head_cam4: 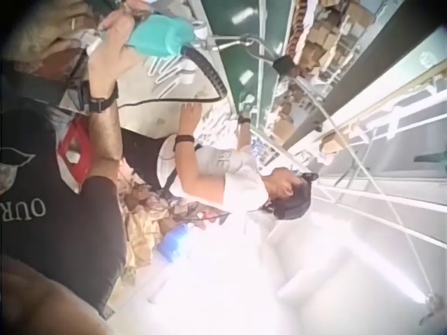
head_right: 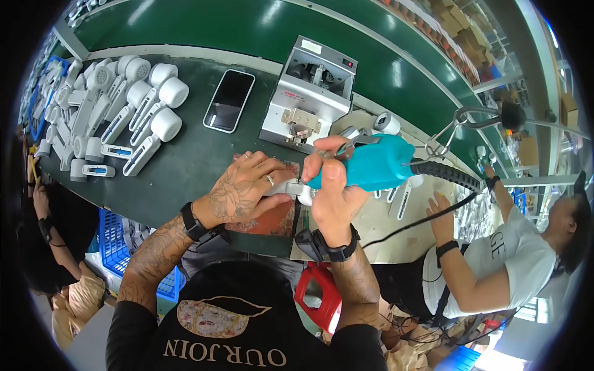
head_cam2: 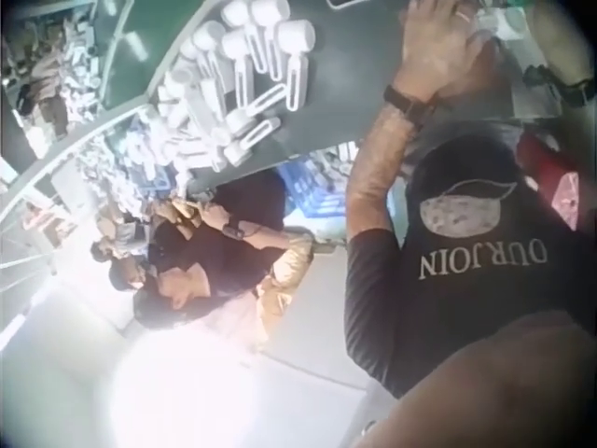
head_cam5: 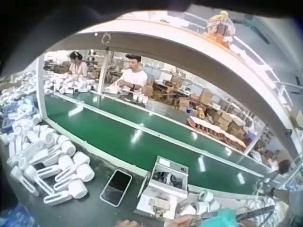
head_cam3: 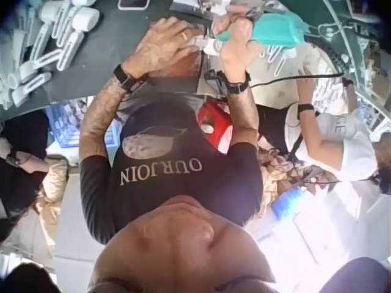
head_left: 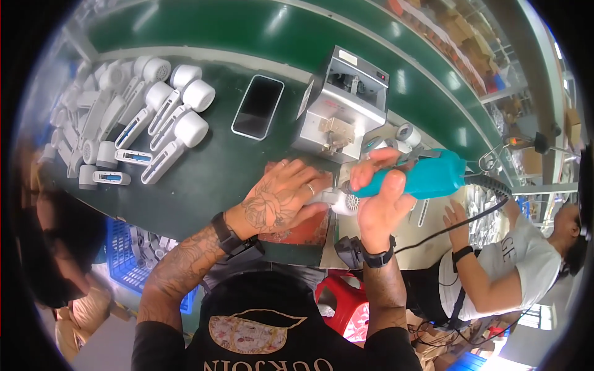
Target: The person picks up a fan component, fits it into another part, and uses a power screwdriver to secure the assembly. They then use a manual screwdriver to adjust the casing before placing the finished unit on the workbench.
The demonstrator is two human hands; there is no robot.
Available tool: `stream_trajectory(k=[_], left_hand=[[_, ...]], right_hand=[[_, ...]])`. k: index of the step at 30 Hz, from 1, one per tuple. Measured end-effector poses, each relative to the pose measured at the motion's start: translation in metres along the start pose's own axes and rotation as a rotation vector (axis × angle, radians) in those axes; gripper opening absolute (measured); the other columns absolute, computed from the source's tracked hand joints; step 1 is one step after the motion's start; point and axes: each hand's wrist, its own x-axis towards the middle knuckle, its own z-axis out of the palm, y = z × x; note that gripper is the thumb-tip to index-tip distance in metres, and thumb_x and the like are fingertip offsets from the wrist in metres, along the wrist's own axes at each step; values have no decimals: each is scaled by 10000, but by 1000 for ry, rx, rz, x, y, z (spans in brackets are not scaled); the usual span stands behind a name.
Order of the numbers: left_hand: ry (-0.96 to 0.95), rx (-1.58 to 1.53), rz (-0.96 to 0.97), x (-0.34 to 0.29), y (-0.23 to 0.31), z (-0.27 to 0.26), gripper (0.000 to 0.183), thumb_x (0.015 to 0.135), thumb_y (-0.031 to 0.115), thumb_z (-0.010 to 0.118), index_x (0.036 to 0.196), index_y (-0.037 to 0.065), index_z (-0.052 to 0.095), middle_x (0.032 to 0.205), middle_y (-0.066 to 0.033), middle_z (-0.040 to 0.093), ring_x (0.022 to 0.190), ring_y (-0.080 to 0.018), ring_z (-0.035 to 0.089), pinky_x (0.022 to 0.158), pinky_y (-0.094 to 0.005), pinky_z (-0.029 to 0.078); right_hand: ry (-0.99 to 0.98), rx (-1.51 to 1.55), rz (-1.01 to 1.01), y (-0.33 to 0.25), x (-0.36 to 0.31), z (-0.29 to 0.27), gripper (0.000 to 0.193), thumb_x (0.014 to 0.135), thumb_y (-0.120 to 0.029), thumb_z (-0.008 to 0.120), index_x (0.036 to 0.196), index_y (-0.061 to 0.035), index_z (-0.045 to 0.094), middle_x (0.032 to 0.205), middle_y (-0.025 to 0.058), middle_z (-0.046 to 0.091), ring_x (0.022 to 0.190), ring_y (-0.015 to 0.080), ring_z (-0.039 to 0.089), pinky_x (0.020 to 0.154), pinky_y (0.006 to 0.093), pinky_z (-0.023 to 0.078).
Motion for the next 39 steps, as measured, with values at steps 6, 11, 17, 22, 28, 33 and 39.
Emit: stream_trajectory(k=[6,11,17,22,28,33,39], left_hand=[[-29,-13,-10,-1,1,0,534,857,321,705,1303,59,574,1102,-80,578,1039,-272,540,911,-432,444],[-25,-16,-19,-1,2,2,529,864,325,700,1303,59,572,1102,-75,579,1041,-270,541,909,-440,447],[-7,24,-49,0,5,0,429,861,332,716,1206,98,618,1167,-61,604,1042,-278,559,910,-463,455],[18,22,-32,0,3,0,444,861,319,714,1231,96,610,1132,-62,605,1019,-274,562,886,-452,457],[73,17,-4,-2,4,-1,428,860,267,693,1243,91,614,1074,-66,611,961,-270,565,850,-424,464],[83,-20,-5,-2,7,2,418,857,235,668,1247,93,618,1074,-69,611,952,-273,566,844,-427,467],[77,-3,-8,-4,4,-3,410,855,222,665,1243,95,624,1069,-67,616,947,-270,565,836,-423,467]], right_hand=[[12,-8,8,12,-6,-2,563,954,-504,635,1076,36,532,708,70,537,618,175,528,573,320,438],[-32,20,43,23,-8,-4,498,966,-466,631,1030,16,522,703,71,528,625,179,526,578,324,443],[-77,59,33,26,-6,-3,405,993,-409,606,934,-26,486,704,71,515,629,180,522,583,333,450],[-69,-24,69,23,1,0,387,1022,-381,559,976,1,516,691,72,520,621,187,529,585,330,451],[49,-181,-82,10,50,22,360,1053,-333,506,1055,23,555,711,60,564,645,160,565,608,299,460],[16,-84,-111,37,56,21,231,1040,-245,541,1024,-15,546,728,50,580,639,149,577,591,294,465],[23,-163,12,12,30,25,316,1039,-319,550,1028,-4,548,718,54,561,626,156,559,584,302,463]])
